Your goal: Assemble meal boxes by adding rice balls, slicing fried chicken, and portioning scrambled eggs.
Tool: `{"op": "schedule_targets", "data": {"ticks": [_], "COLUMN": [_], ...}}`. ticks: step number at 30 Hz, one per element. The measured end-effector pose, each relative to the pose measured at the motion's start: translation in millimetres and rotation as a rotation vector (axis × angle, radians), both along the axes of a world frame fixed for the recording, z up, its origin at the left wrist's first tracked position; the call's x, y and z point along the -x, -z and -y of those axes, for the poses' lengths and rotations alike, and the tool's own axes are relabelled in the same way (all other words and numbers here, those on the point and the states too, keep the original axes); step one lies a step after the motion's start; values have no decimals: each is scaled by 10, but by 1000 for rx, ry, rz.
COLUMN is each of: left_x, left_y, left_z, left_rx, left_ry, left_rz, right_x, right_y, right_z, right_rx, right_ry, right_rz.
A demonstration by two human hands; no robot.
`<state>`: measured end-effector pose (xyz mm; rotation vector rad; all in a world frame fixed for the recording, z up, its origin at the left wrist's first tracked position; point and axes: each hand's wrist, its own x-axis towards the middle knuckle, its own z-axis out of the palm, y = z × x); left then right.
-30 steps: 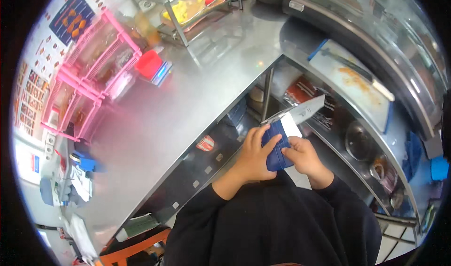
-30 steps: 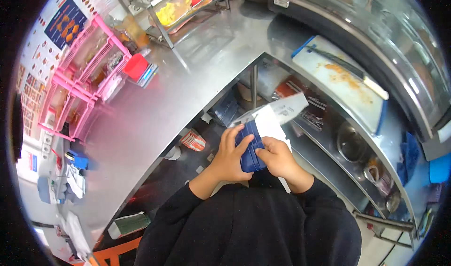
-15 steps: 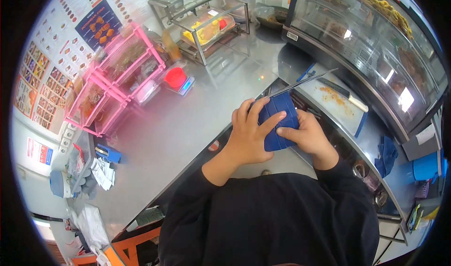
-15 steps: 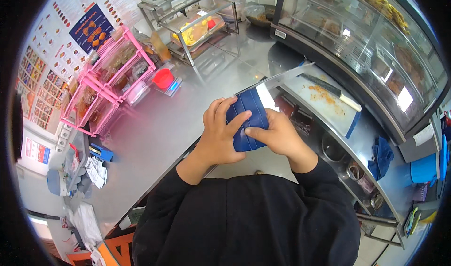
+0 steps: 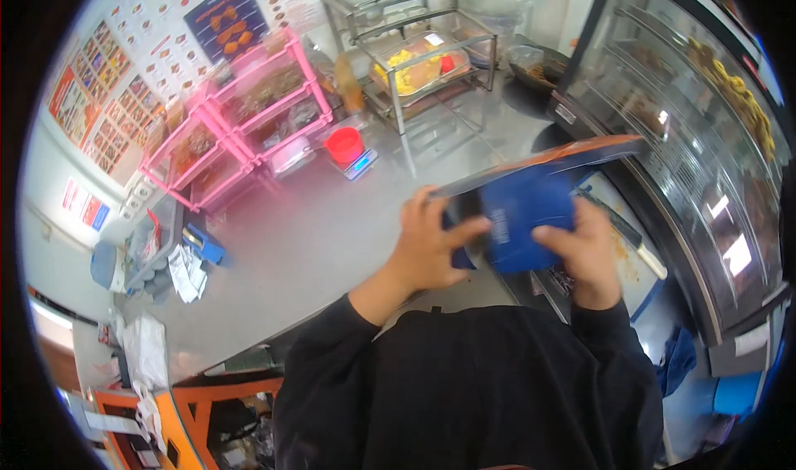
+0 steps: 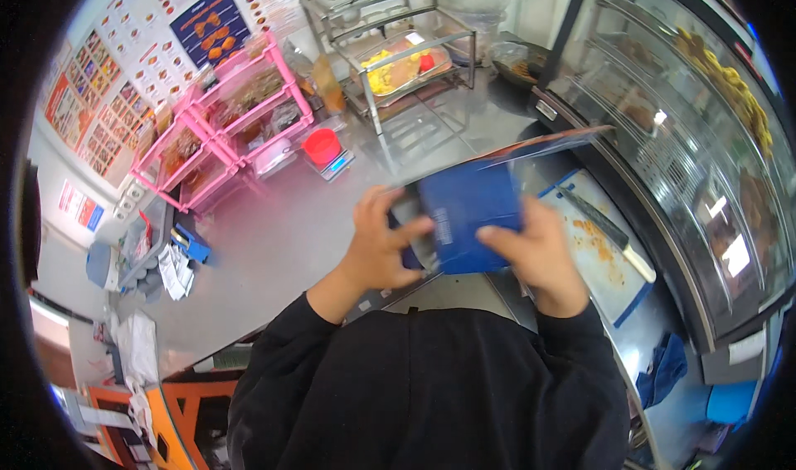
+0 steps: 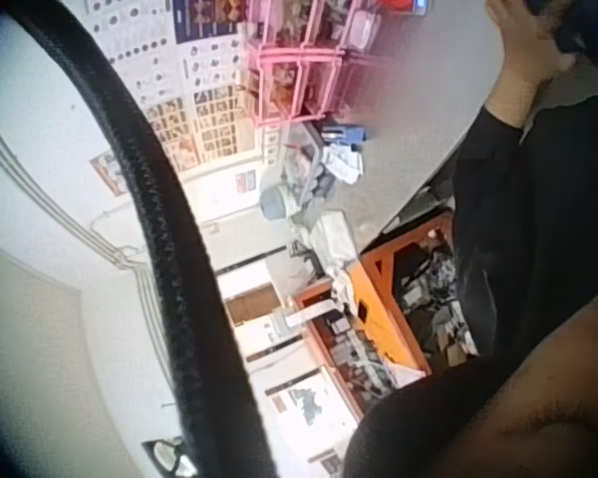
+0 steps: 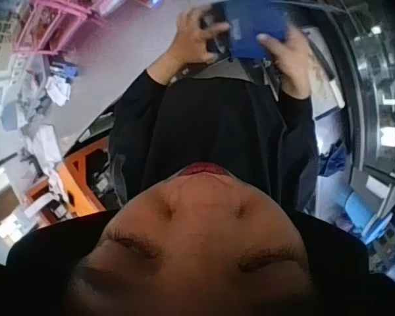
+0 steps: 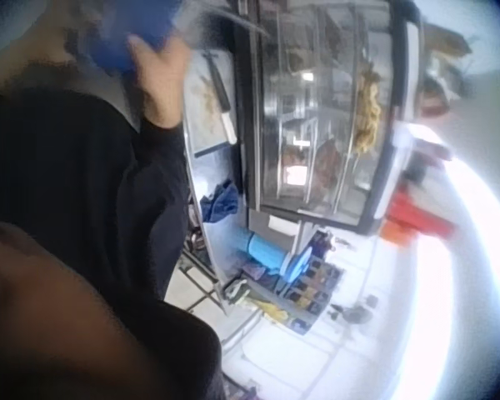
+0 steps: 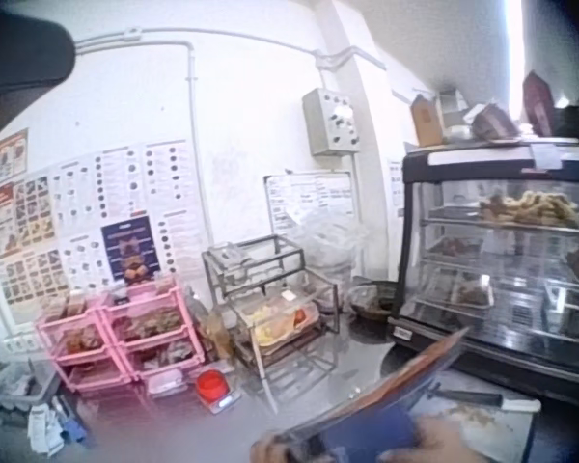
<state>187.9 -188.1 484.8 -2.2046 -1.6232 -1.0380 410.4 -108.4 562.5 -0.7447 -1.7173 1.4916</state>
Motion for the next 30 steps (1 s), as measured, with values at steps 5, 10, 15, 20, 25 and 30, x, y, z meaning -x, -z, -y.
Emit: {"op": "schedule_targets", "data": {"ticks": [5,10,15,20,25,30], "left_x": [858,1786,2268,2063,1226,1162], "left_y": [677,1559,1529,1392,768,788], "left_z": [387,1202,1463,1355,639,353], "left_rx": [15,-183,-108,-299,72,45], "left_ry": [-365,-715,-870,-878,-124,-108], "left_rz": [257,435,471,365,187,296], "right_x": [-272,-10,517,1244,1892,2142], "right_y": [-30,173,319,645,962,882], "right_z": [-319,-494,-453,-357,-98,23], "right_rx": [15,23,162,223,-114,-105], "right_ry": [38,101,-52,-289,-527,-502], "right_rz": [-247,-274,-112,22,441,529]}}
